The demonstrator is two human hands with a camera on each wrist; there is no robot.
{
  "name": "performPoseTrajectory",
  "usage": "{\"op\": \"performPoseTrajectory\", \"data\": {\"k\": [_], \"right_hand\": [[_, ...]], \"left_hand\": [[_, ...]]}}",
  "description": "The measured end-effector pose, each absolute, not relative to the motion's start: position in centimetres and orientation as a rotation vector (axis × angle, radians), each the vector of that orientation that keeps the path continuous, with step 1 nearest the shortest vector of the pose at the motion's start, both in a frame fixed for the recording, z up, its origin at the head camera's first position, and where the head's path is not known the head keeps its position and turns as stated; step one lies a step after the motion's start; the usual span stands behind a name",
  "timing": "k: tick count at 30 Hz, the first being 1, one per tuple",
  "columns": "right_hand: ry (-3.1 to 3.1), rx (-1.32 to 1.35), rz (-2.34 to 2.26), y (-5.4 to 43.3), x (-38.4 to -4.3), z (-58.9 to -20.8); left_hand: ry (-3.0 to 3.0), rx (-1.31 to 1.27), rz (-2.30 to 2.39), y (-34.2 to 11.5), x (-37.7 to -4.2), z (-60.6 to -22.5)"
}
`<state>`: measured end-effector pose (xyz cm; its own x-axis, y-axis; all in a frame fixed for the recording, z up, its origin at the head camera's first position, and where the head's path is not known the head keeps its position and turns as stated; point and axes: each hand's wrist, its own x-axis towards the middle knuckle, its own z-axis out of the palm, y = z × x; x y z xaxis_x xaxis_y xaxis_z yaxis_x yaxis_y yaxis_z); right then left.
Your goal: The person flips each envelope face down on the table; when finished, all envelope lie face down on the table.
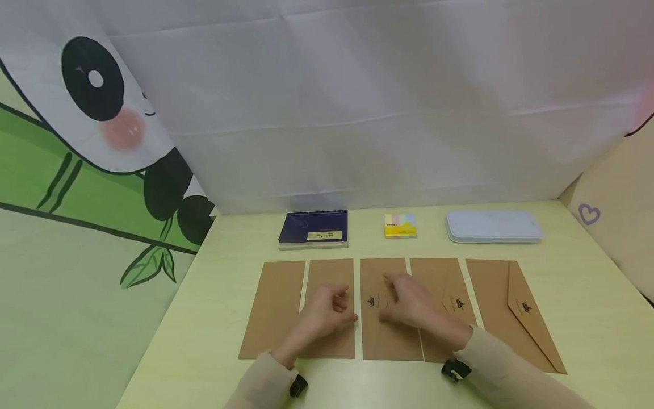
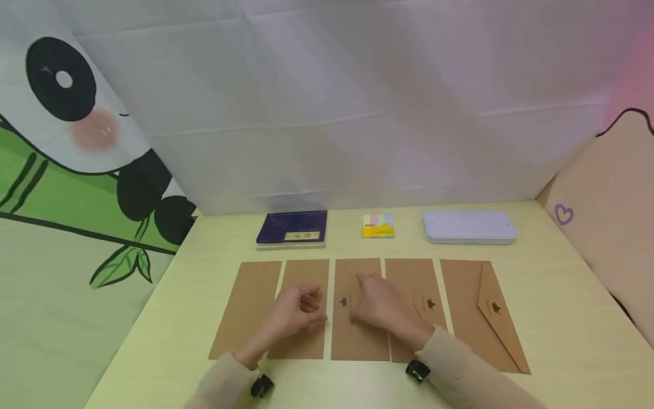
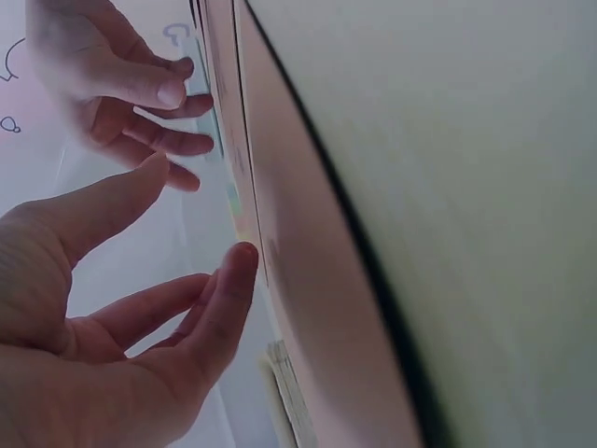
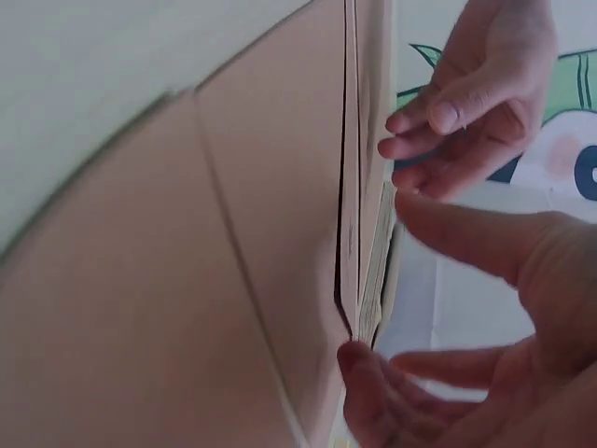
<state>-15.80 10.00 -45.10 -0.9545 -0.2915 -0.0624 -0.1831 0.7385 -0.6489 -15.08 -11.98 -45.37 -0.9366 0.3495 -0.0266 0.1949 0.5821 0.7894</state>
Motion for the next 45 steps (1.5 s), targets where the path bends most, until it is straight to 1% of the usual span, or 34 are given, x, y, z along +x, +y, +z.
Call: {"op": "performPoseTrajectory", "data": {"k": [8,14,23,38,45], "right_hand": [[2.674,-0.482,-1.119,12.8,-16.2,-45.4],[2.657,-0.419,-1.042,13.8,-16.1,-44.7],[2.640,-0.349,-1.071,14.1,-16.4,-44.3],[2.586,-0.133,-1.158,13.8,-16.8,-44.1],[2.548,-0.158,-1.199,13.7,-16.9,-43.8]], "left_hand": [[2.637,0.500,1.234,-10.9,-14.8,-45.6],[2.653,0.469,1.142,-10.6,-14.8,-45.4],[2.654,0.463,1.039,-9.9,-15.0,-45.2],[2.571,0.441,1.068,-9.2,-14.9,-44.8],[2.590,0.457,1.033,-9.2,-14.9,-44.7]]}}
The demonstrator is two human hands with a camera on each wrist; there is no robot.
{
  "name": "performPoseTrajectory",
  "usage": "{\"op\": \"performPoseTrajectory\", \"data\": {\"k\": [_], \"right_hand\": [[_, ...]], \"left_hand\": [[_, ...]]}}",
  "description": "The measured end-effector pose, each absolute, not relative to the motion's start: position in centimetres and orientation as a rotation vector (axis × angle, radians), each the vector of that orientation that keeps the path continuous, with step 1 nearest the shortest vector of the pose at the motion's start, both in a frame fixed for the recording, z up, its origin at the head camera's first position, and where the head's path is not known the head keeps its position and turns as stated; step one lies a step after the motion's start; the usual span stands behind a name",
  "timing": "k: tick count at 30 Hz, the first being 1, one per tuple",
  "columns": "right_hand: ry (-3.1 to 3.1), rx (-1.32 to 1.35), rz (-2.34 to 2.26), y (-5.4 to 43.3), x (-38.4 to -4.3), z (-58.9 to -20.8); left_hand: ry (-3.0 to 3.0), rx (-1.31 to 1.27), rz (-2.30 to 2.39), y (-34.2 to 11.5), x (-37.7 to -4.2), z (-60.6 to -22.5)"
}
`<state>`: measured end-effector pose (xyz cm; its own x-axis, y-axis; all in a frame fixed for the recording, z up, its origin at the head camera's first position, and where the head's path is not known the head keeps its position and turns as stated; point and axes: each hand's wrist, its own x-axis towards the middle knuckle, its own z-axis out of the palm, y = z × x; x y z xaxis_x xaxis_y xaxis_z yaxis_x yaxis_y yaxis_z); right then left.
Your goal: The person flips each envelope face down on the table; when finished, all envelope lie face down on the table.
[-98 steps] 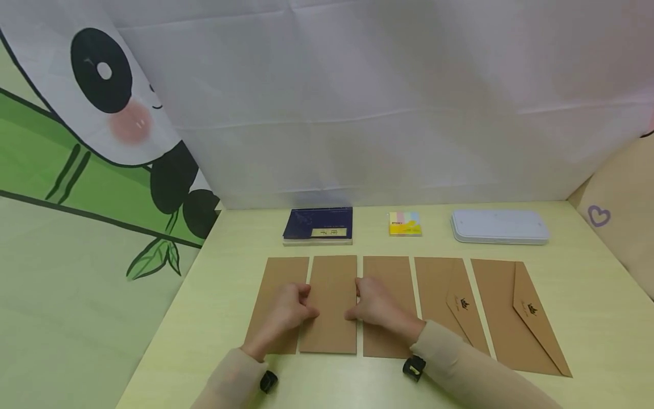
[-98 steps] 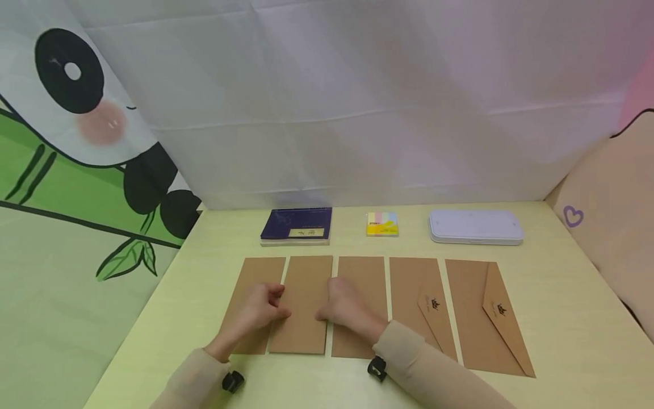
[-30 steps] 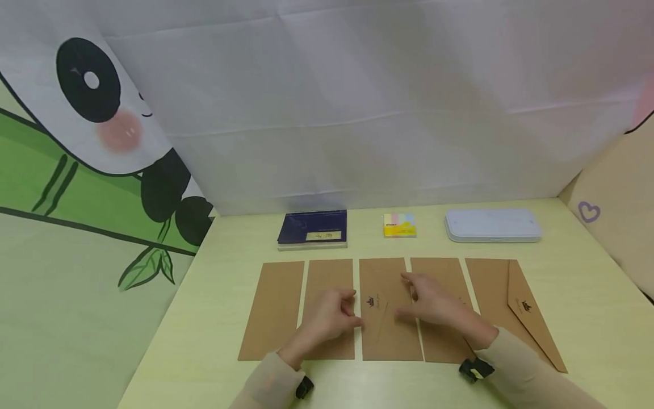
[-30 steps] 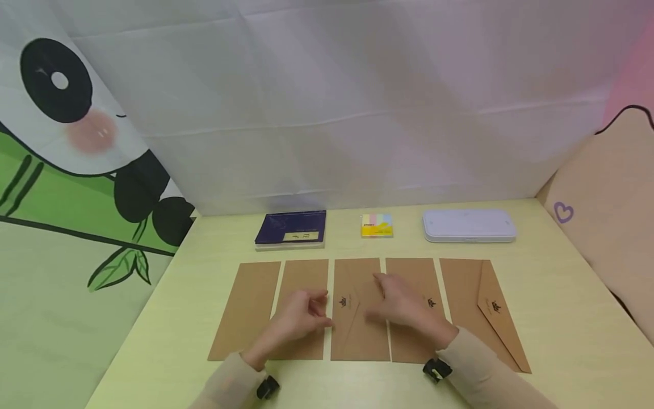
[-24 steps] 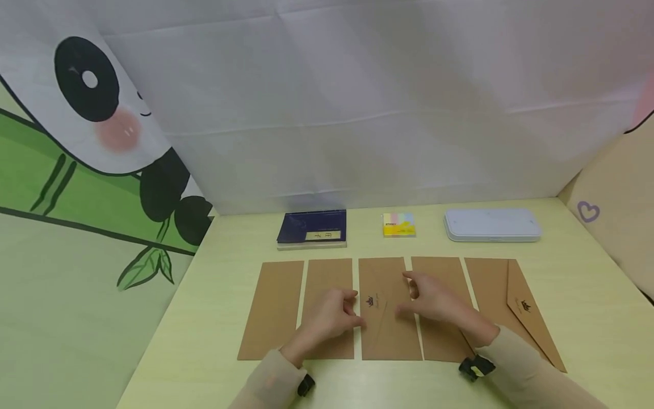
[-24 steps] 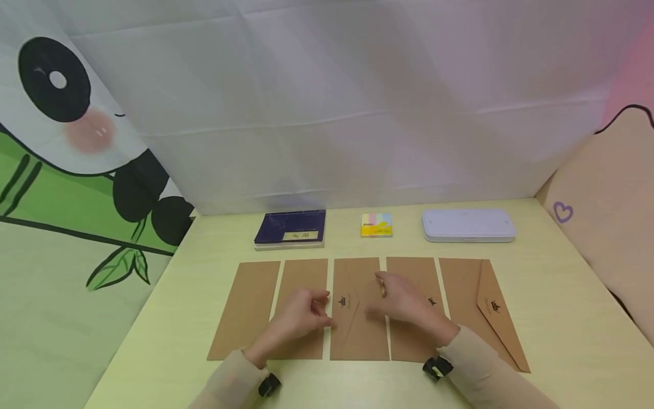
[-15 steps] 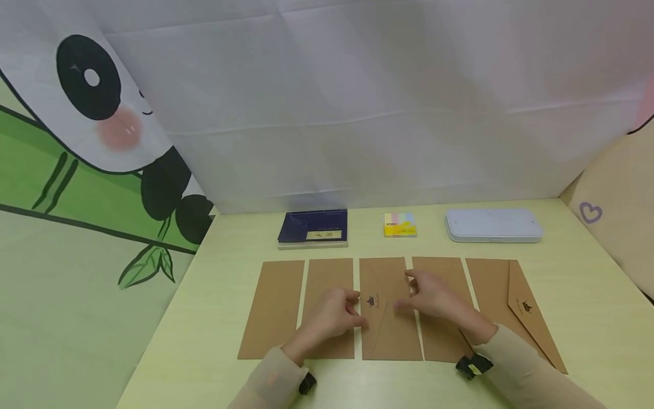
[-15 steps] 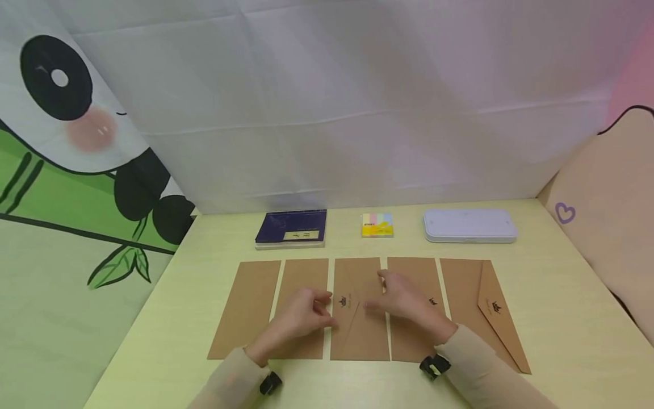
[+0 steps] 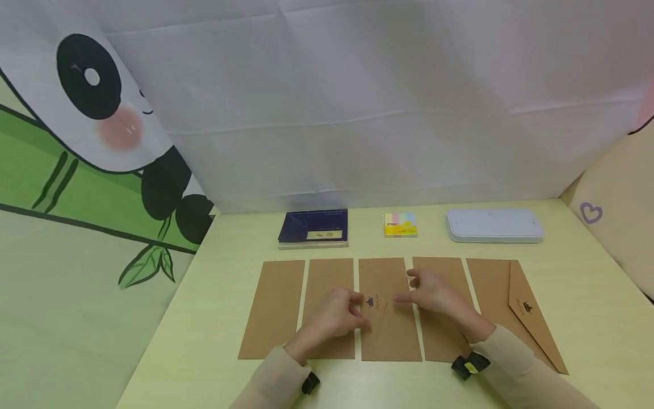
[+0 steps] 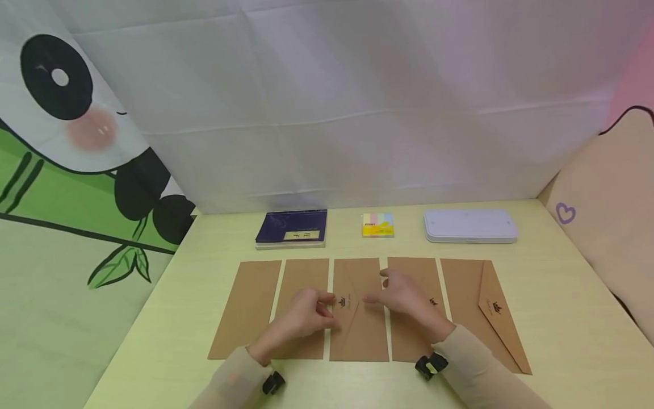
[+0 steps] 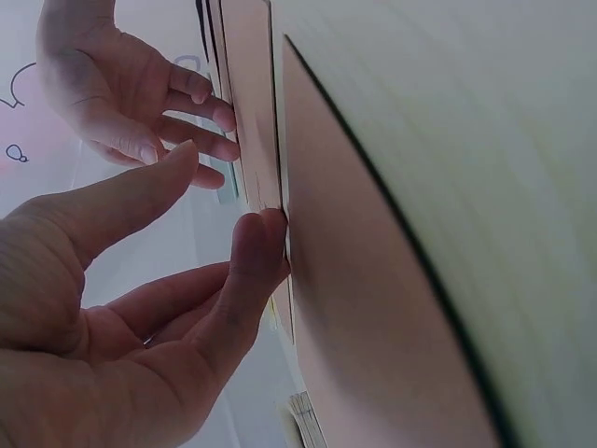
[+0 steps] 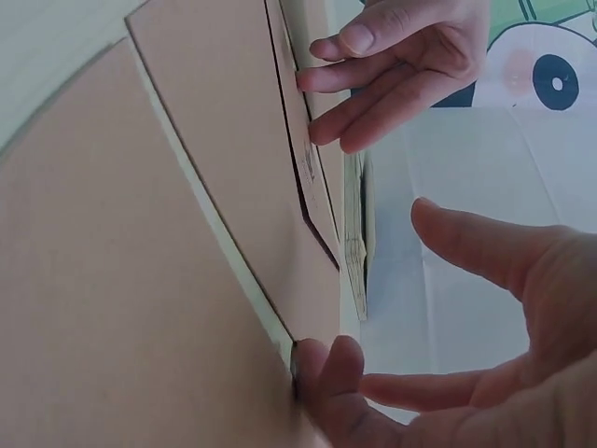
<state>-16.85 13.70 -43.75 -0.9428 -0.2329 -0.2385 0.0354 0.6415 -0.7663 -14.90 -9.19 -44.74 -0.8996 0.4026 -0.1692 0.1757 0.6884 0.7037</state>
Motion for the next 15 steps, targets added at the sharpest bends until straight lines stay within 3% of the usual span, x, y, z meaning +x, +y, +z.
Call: {"op": "performPoseTrajectory", "data": {"k": [15], "right_hand": [[2.551,-0.168,-1.193,13.48,-16.61,-43.58]], "left_hand": [[2.603,0.453,0.982,-8.76,-15.09,-44.61]]}}
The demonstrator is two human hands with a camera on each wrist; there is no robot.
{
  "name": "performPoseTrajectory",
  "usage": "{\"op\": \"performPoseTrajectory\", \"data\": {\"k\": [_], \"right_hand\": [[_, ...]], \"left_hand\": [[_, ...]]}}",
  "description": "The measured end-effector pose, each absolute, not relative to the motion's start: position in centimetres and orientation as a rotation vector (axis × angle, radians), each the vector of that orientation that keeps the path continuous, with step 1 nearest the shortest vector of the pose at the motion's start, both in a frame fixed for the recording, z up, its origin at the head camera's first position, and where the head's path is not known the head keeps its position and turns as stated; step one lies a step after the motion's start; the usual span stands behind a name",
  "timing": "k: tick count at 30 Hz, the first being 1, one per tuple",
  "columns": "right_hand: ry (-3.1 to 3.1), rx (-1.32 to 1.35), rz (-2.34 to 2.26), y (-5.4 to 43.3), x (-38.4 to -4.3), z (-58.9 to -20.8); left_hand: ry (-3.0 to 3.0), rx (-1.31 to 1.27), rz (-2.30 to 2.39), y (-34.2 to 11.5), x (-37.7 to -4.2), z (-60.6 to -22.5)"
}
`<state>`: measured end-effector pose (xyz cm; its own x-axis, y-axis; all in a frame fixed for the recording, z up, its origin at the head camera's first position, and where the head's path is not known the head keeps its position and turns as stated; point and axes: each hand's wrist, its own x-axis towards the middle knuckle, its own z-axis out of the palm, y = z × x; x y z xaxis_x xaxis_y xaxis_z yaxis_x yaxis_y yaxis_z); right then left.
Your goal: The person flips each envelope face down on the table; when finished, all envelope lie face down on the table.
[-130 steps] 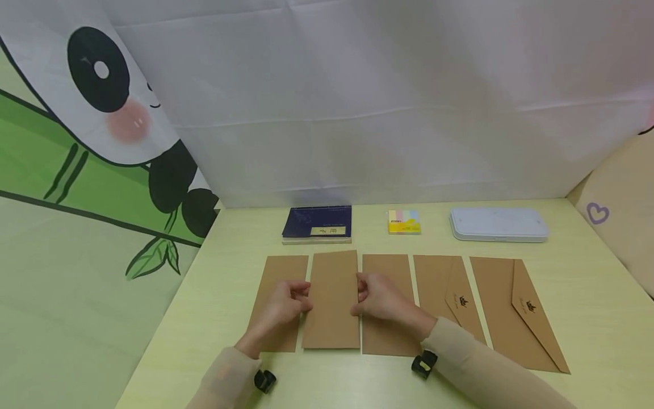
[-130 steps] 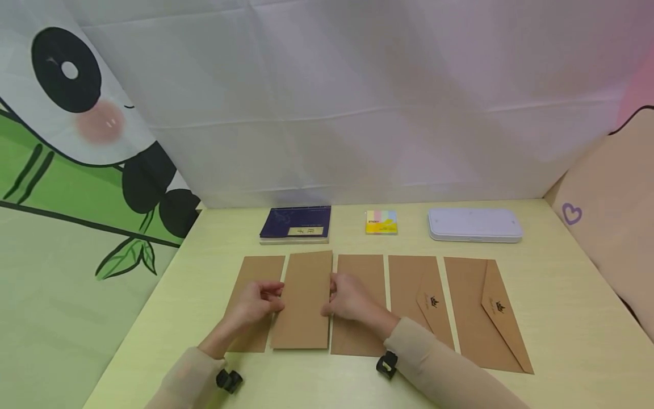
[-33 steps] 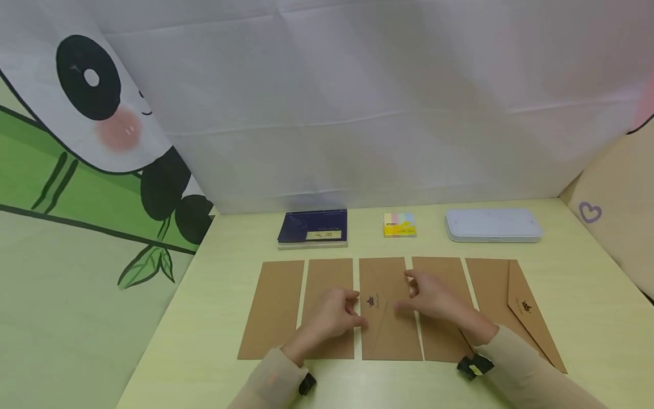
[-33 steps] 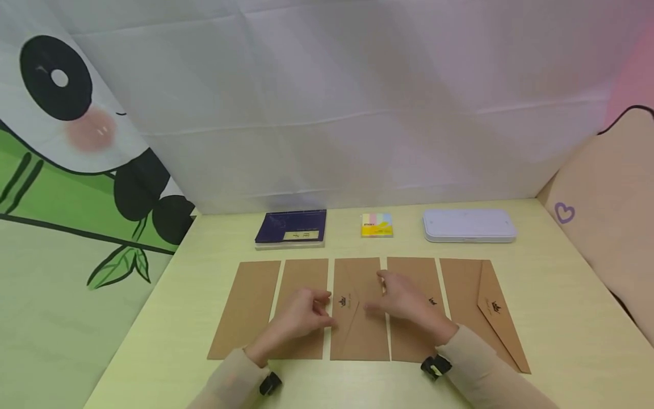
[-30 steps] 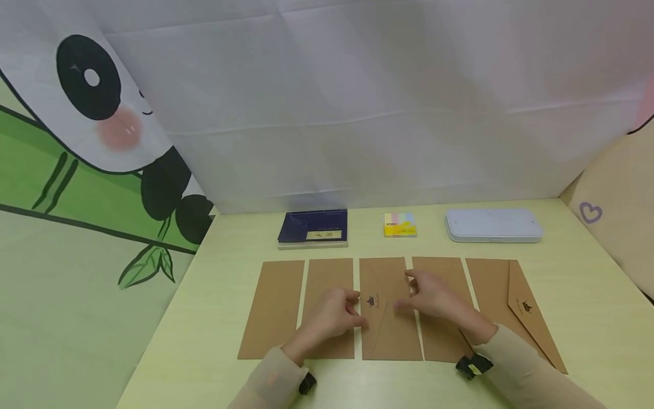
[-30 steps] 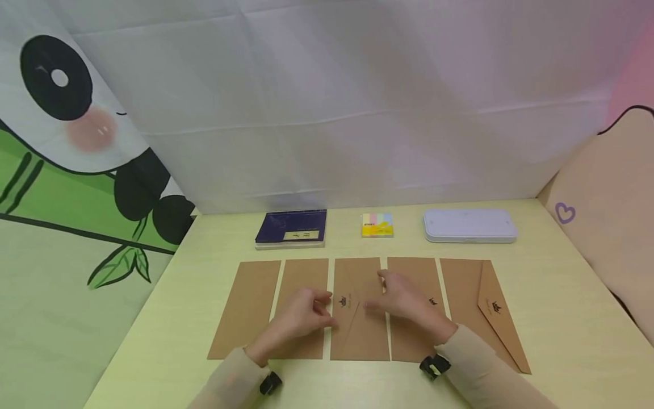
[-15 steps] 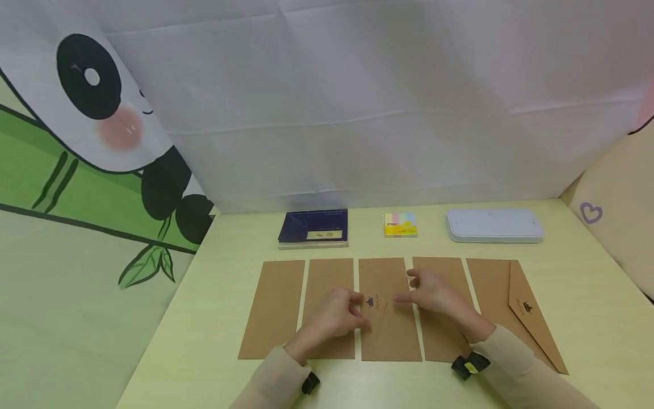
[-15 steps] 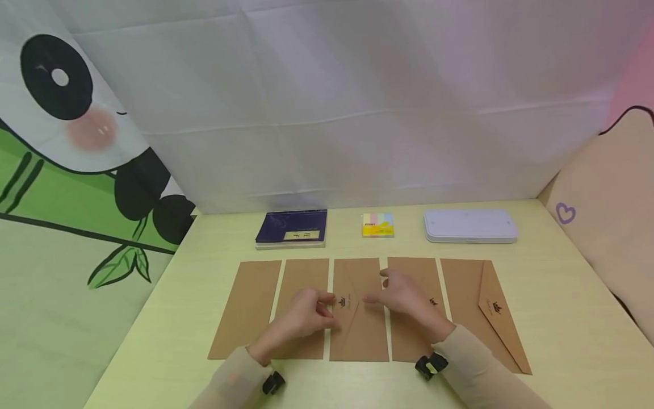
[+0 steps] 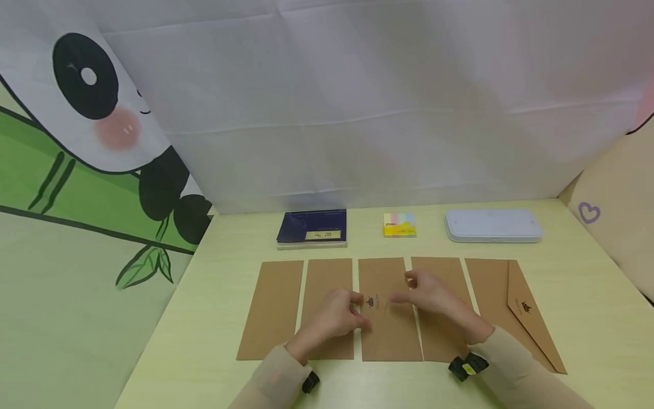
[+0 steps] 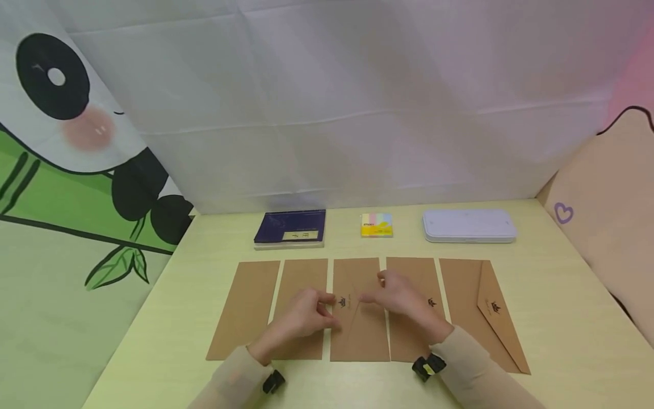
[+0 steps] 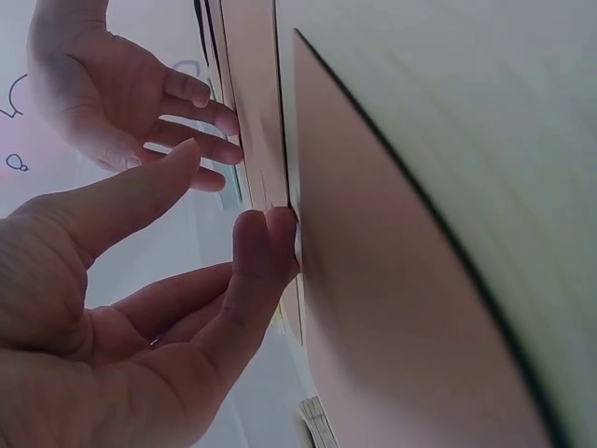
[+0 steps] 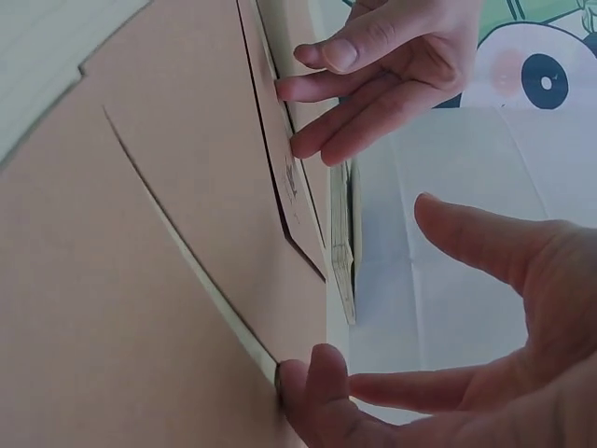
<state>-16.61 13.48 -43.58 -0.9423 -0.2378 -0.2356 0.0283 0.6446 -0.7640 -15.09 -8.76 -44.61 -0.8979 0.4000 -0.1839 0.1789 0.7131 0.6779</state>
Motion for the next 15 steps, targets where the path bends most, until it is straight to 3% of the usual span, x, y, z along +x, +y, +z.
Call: {"op": "performPoseTrajectory", "data": {"k": [15], "right_hand": [[2.441,-0.093,-1.303,13.86,-16.85,-43.47]], "left_hand": [[2.607,0.428,0.961,-8.23,-14.98,-44.14]]}}
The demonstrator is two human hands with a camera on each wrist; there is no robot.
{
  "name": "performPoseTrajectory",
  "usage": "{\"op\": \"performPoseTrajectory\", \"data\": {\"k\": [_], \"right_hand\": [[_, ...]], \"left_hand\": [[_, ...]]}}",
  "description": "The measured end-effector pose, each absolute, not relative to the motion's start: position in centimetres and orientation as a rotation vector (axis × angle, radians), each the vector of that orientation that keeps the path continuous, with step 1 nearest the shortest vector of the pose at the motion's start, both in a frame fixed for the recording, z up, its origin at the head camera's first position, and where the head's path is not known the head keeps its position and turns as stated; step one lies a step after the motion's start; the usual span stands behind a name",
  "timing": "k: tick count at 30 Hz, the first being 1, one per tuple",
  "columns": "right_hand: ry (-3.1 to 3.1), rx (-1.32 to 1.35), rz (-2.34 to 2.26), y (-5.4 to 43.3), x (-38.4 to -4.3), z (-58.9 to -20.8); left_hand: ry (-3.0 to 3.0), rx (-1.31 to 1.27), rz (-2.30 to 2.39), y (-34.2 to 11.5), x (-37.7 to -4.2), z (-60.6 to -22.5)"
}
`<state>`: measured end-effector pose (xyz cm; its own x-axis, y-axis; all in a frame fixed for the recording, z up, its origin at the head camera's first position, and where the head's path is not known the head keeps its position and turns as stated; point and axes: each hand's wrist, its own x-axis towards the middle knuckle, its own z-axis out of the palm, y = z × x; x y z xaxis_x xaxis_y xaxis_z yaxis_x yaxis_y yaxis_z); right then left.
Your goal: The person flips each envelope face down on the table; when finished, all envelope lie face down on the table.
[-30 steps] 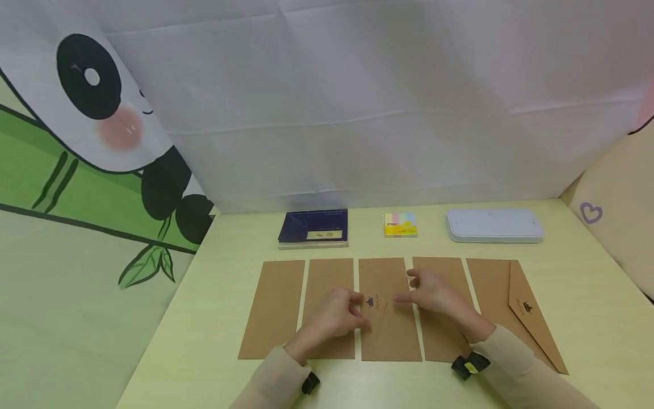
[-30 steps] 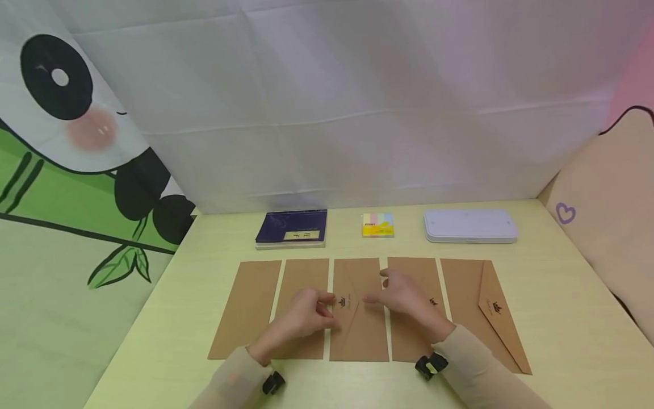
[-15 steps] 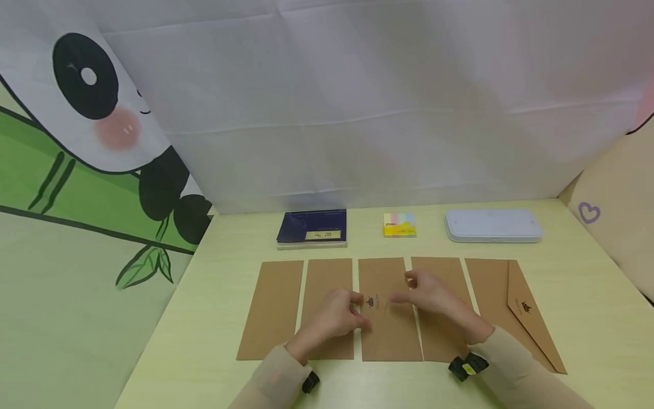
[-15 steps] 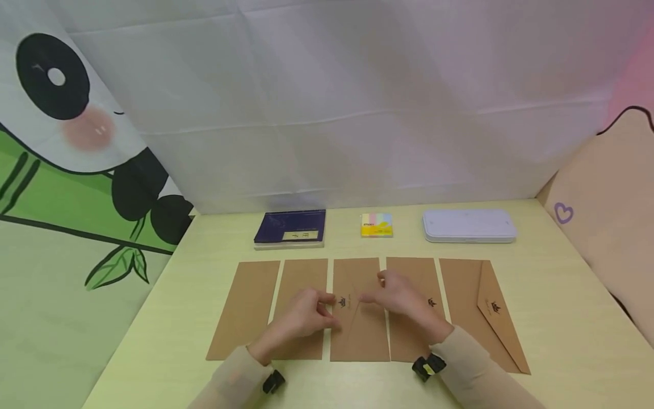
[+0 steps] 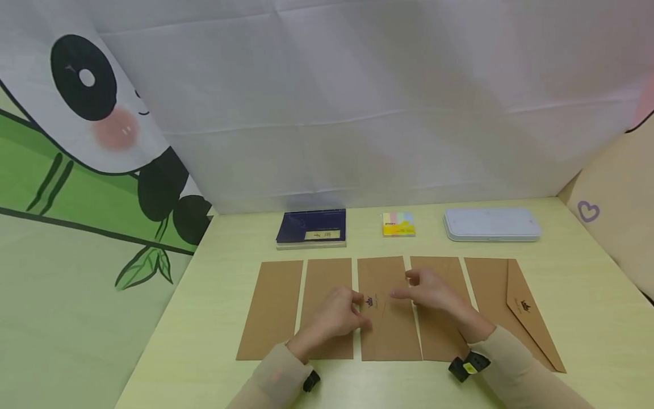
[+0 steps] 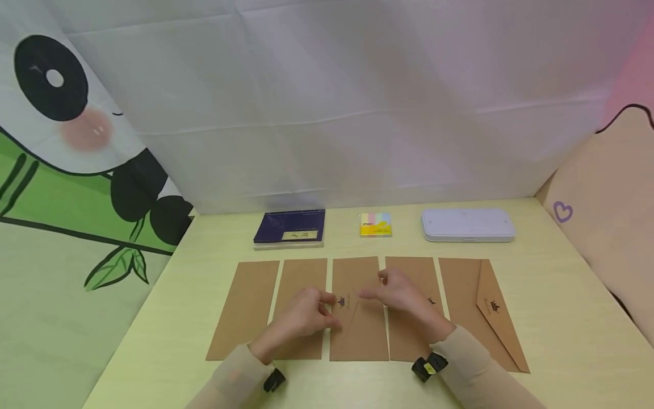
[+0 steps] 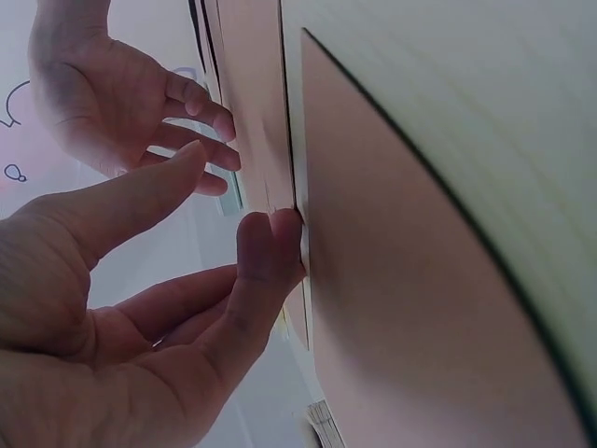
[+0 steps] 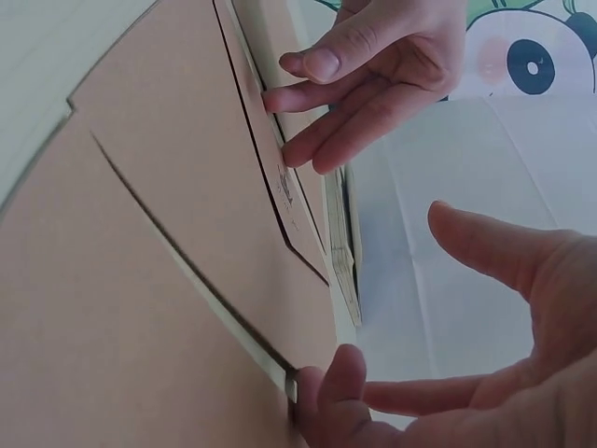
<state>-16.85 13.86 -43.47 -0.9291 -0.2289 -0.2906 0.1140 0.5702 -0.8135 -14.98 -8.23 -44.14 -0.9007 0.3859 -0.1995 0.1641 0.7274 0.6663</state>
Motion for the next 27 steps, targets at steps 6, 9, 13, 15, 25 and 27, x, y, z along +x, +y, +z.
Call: {"op": "performPoseTrajectory", "data": {"k": [6,9,13,15,25,27], "right_hand": [[2.390,-0.100,-1.384,14.4,-16.9,-43.6],[2.365,-0.172,-1.447,14.7,-16.9,-43.7],[2.339,-0.304,-1.520,15.2,-16.8,-43.8],[2.337,-0.330,-1.533,15.4,-16.8,-43.9],[2.297,-0.459,-1.560,16.3,-16.8,-44.0],[2.249,-0.507,-1.596,16.5,-16.7,-44.0]], "left_hand": [[2.614,0.466,0.975,-8.3,-15.2,-44.3],[2.614,0.498,0.996,-8.4,-15.3,-44.4],[2.592,0.509,1.040,-8.4,-15.3,-44.5],[2.580,0.513,1.051,-8.4,-15.3,-44.5],[2.599,0.559,1.017,-8.1,-15.4,-44.9],[2.620,0.549,1.000,-8.1,-15.4,-44.9]]}}
